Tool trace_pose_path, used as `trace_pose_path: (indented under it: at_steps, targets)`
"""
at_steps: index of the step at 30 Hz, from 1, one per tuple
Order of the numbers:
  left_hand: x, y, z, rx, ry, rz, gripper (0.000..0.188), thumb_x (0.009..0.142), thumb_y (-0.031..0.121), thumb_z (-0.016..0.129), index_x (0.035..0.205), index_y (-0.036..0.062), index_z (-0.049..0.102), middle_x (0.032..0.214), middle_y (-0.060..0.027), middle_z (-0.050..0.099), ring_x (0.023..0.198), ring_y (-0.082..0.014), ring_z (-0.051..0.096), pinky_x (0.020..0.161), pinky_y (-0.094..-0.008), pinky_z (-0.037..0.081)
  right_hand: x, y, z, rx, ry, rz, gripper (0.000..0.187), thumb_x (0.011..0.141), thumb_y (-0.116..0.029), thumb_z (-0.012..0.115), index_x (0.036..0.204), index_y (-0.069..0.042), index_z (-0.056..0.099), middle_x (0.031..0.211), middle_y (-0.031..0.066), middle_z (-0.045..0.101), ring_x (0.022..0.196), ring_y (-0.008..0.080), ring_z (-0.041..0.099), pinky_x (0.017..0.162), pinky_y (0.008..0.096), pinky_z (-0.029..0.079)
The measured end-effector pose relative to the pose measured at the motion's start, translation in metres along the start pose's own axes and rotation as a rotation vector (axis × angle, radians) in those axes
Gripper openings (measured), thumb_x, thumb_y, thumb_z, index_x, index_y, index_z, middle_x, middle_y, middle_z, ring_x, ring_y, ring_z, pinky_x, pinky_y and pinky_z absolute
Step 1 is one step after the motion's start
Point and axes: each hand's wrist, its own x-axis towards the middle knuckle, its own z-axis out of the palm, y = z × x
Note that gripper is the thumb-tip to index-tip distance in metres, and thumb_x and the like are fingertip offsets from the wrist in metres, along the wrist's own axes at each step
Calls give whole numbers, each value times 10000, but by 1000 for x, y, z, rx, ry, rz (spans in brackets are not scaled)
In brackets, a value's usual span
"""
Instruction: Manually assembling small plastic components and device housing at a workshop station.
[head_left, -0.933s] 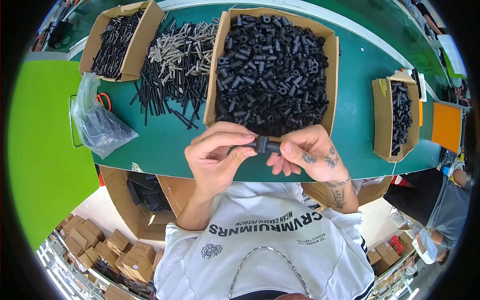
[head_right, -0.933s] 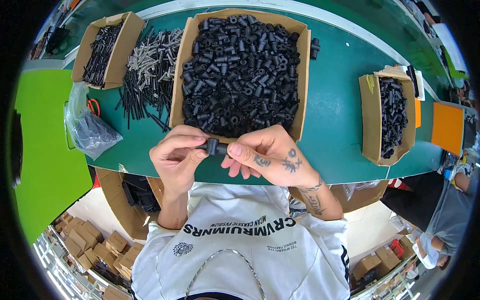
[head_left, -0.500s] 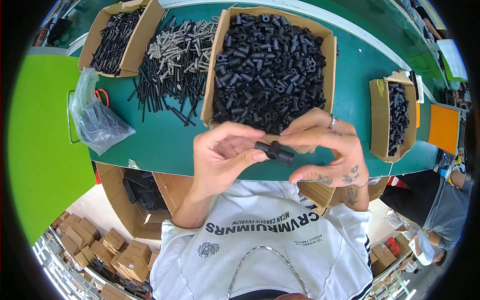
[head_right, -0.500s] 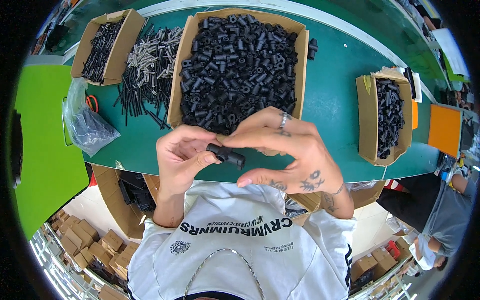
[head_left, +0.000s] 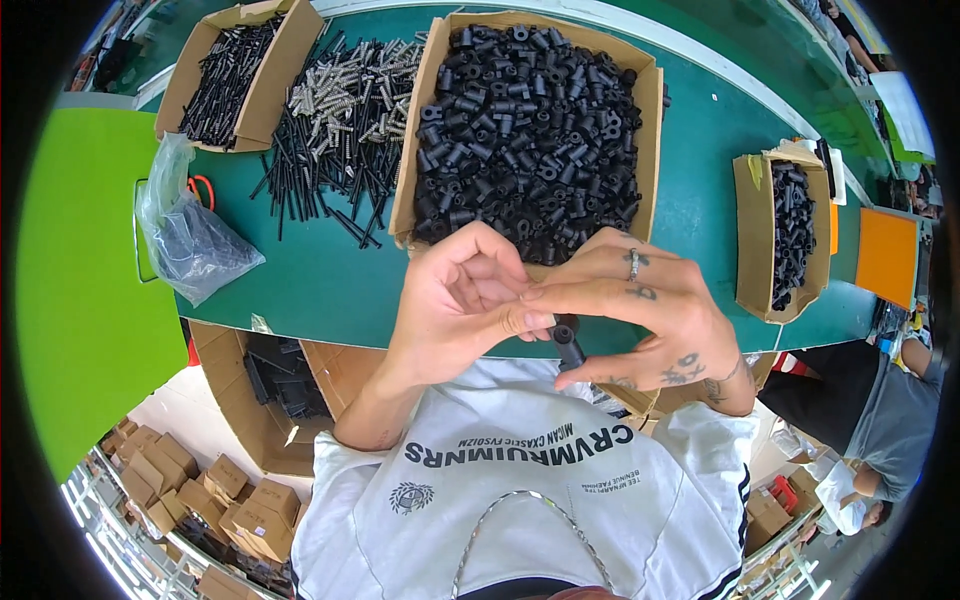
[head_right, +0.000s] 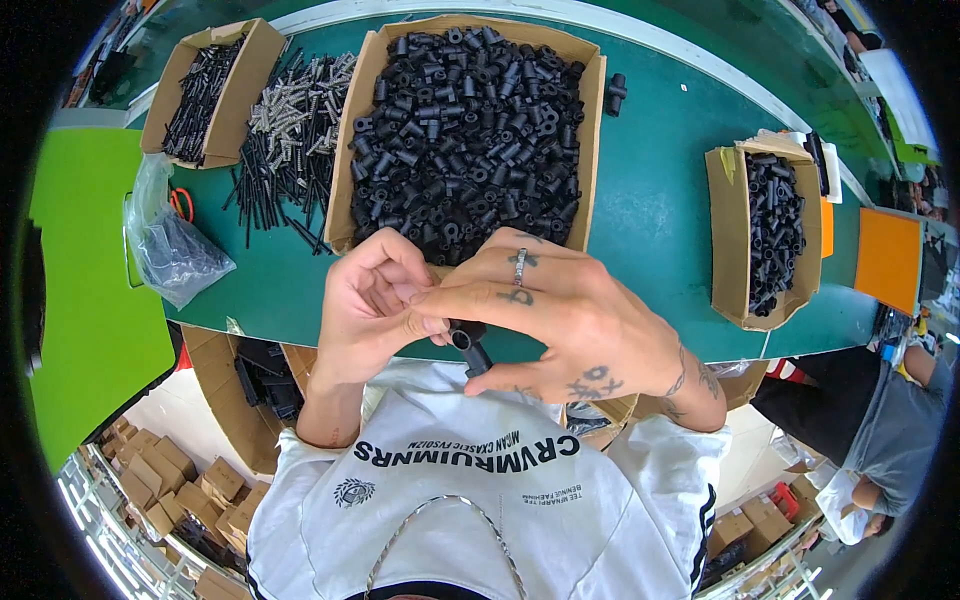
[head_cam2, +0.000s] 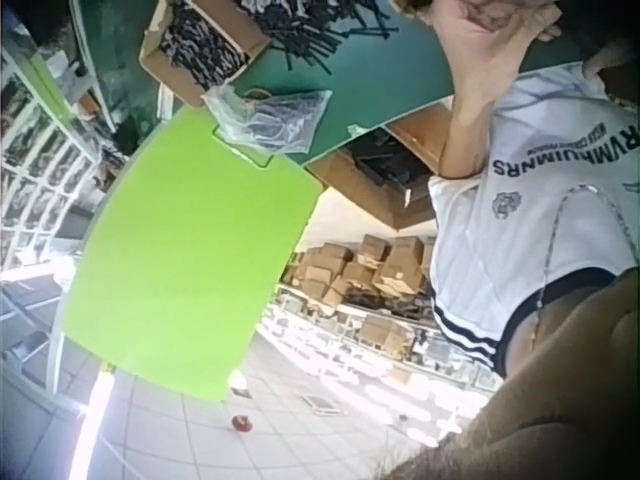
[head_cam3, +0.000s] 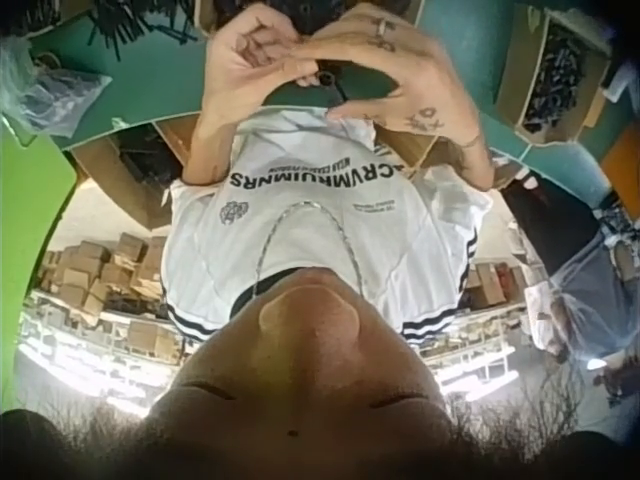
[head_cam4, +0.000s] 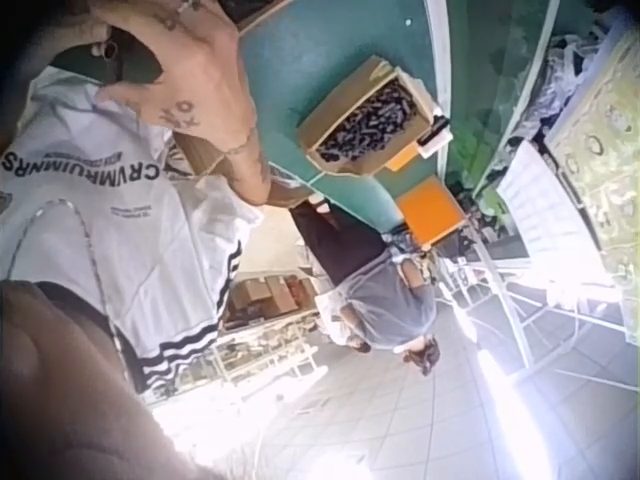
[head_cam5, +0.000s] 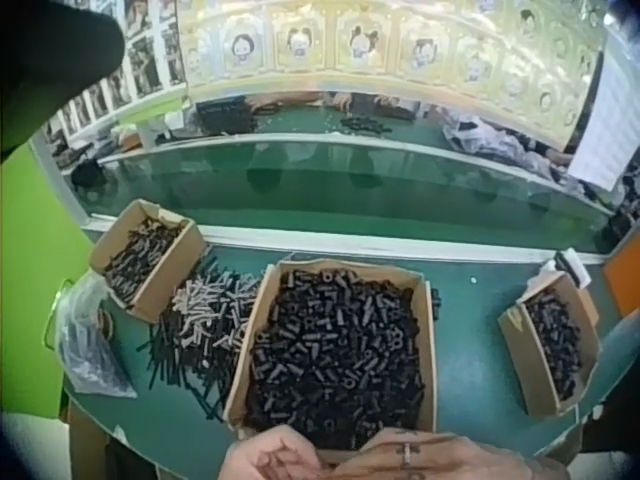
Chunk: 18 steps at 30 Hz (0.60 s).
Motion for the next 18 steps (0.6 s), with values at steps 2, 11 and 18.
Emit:
trace_pose_path:
  at_steps: [2, 11, 18]
  targets:
    - [0, -4, 11, 55, 73, 56, 180, 940, 18, 644, 1043, -14, 500, 894, -91, 654, 782, -132, 670, 660, -234, 545, -1, -5, 1, -34, 83, 25, 580, 526, -224, 904, 1036, -21, 717, 1053, 133, 711, 900, 283, 692, 769, 398, 527]
    - [1, -25, 48, 321, 246, 185, 313, 1092, 277, 335, 1055, 22, 511, 907, -49, 617, 763, -54, 517, 651, -214, 437, -18, -3, 22, -242, 262, -60, 363, 628, -208, 845, 923, -50, 704, 1155, 152, 636, 824, 249, 609, 570, 290, 489]
    - [8, -30, 50, 328, 288, 230, 298, 1085, 247, 380, 1015, 14, 553, 817, -12, 604, 688, -27, 472, 595, -204, 402, -18, 0, 24, -288, 324, -68, 359, 582, -209, 863, 865, -58, 702, 1113, 155, 653, 793, 229, 609, 557, 274, 493]
